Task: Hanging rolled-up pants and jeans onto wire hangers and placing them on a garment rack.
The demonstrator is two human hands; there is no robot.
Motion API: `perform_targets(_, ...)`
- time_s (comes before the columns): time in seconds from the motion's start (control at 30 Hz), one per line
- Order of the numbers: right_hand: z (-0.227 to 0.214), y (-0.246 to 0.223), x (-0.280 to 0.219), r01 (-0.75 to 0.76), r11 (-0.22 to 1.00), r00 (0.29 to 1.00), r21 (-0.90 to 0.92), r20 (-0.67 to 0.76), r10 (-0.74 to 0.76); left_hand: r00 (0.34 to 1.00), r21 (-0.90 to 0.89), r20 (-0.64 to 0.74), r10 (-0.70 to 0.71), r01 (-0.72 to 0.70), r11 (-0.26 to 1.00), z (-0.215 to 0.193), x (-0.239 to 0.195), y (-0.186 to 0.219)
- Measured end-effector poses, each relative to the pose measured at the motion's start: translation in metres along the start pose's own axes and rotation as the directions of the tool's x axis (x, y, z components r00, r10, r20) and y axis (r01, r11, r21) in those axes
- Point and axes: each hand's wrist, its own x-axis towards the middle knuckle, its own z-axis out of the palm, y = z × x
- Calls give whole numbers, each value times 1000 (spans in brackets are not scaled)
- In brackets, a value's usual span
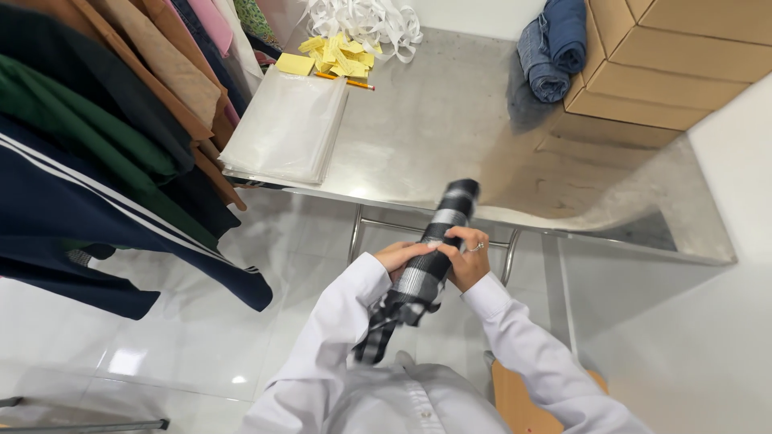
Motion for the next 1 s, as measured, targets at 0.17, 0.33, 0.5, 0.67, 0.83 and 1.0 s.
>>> perform_targets(0.17,0,4,6,-757,538,625,371,169,762,988,8,19,156,-156,988,4,76,-26)
perform_targets(0.33,-4,28,-13,-506,-735,-78,452,824,560,897,540,-146,417,-281,793,-6,146,-65)
perform_targets(0.5,-3,22,18,-282,-723,-56,631,741,669,820,352,-250,515,-419,837,48,144,-65)
perform_targets(0.67,22,67,-50,-254,-686,20,681,713,701,901,-7,-284,327,-343,939,58,155,-50)
perform_targets(0.83,13,67,-45,-174,-755,147,632,775,615,990,110,-104,100,-88,990,95,123,-30)
perform_targets(1.0,-8,45,-35,-629,-259,308,733,541,782,860,-90,-196,471,-494,865,101,156,-61)
